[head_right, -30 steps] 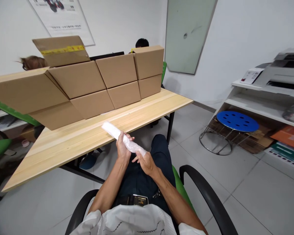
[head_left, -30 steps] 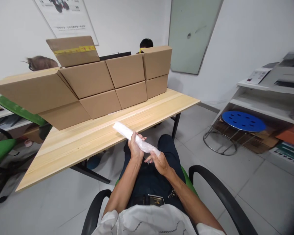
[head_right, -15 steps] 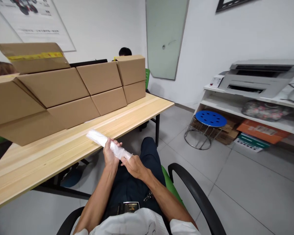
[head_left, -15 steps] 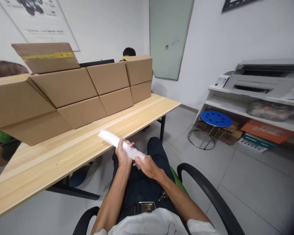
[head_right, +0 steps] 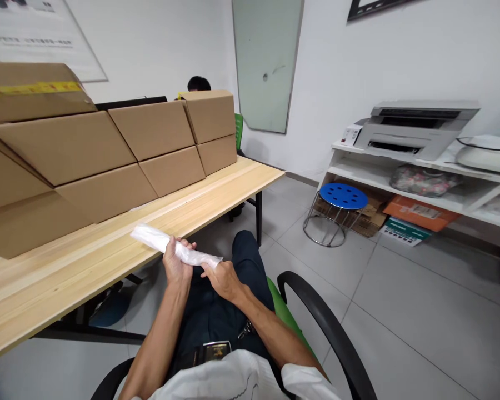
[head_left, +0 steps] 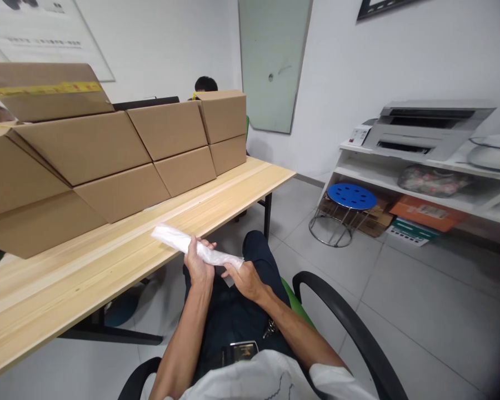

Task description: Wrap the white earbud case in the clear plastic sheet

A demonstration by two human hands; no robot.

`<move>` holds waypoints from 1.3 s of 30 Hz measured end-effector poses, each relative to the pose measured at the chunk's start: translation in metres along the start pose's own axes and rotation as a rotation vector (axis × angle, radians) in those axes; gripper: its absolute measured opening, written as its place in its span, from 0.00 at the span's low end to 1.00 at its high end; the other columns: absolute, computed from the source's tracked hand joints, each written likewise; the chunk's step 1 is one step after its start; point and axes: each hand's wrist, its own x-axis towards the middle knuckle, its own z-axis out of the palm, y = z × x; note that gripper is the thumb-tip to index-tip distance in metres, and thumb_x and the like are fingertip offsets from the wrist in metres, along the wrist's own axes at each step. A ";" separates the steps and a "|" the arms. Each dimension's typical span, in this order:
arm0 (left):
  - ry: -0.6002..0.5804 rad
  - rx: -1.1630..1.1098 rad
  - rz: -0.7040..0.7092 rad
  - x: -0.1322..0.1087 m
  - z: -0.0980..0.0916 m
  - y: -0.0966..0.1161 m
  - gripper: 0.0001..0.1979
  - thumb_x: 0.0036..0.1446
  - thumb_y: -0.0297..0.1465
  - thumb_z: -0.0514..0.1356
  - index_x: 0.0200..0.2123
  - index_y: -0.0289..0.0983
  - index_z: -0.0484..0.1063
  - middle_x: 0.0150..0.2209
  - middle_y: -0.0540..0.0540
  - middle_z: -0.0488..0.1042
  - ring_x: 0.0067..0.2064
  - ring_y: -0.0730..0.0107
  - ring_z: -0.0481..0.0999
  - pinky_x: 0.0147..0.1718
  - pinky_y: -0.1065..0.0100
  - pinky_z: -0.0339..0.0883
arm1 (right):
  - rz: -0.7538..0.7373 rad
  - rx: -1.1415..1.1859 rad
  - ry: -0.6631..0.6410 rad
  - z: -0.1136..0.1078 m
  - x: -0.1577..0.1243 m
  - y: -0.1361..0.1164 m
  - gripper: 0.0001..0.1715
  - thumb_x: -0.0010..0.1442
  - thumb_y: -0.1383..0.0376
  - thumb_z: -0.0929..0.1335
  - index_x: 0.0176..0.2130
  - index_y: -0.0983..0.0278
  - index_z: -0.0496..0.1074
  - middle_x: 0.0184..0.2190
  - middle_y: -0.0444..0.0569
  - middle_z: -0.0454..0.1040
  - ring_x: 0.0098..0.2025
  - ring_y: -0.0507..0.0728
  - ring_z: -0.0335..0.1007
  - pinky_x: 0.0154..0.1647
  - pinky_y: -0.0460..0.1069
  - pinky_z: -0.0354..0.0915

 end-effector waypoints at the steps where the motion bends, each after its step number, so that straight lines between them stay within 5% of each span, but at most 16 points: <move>1: 0.001 -0.003 -0.001 0.000 0.000 0.000 0.22 0.54 0.45 0.77 0.37 0.39 0.71 0.25 0.58 0.74 0.25 0.75 0.72 0.40 0.64 0.78 | -0.006 0.000 0.018 0.000 -0.001 0.001 0.30 0.87 0.49 0.61 0.47 0.61 0.86 0.38 0.51 0.90 0.45 0.64 0.92 0.53 0.55 0.83; 10: 0.037 -0.019 -0.017 0.003 0.001 0.003 0.20 0.54 0.43 0.76 0.35 0.39 0.71 0.24 0.57 0.73 0.25 0.75 0.72 0.40 0.64 0.77 | 0.059 0.092 0.105 -0.008 -0.009 -0.002 0.21 0.82 0.52 0.68 0.45 0.60 0.86 0.37 0.48 0.90 0.37 0.59 0.90 0.43 0.49 0.80; 19: 0.031 -0.008 0.015 0.002 0.005 0.003 0.23 0.54 0.45 0.78 0.36 0.40 0.70 0.24 0.59 0.72 0.24 0.77 0.71 0.39 0.66 0.75 | 0.247 0.297 0.109 -0.021 -0.009 -0.019 0.17 0.76 0.53 0.71 0.41 0.61 0.82 0.32 0.46 0.89 0.26 0.54 0.77 0.30 0.47 0.68; 30: 0.054 -0.068 -0.077 0.000 0.007 0.008 0.19 0.69 0.43 0.72 0.35 0.40 0.69 0.24 0.59 0.70 0.23 0.78 0.71 0.39 0.69 0.74 | 0.317 0.291 0.174 -0.032 -0.007 -0.036 0.23 0.76 0.43 0.71 0.42 0.58 0.79 0.33 0.49 0.89 0.35 0.60 0.90 0.36 0.50 0.80; 39: 0.074 -0.106 -0.096 0.026 0.004 0.049 0.21 0.81 0.40 0.63 0.32 0.40 0.68 0.25 0.56 0.69 0.23 0.79 0.69 0.39 0.70 0.76 | 0.309 0.450 0.368 -0.044 -0.012 -0.035 0.24 0.75 0.44 0.75 0.40 0.60 0.78 0.29 0.45 0.86 0.26 0.56 0.85 0.31 0.48 0.80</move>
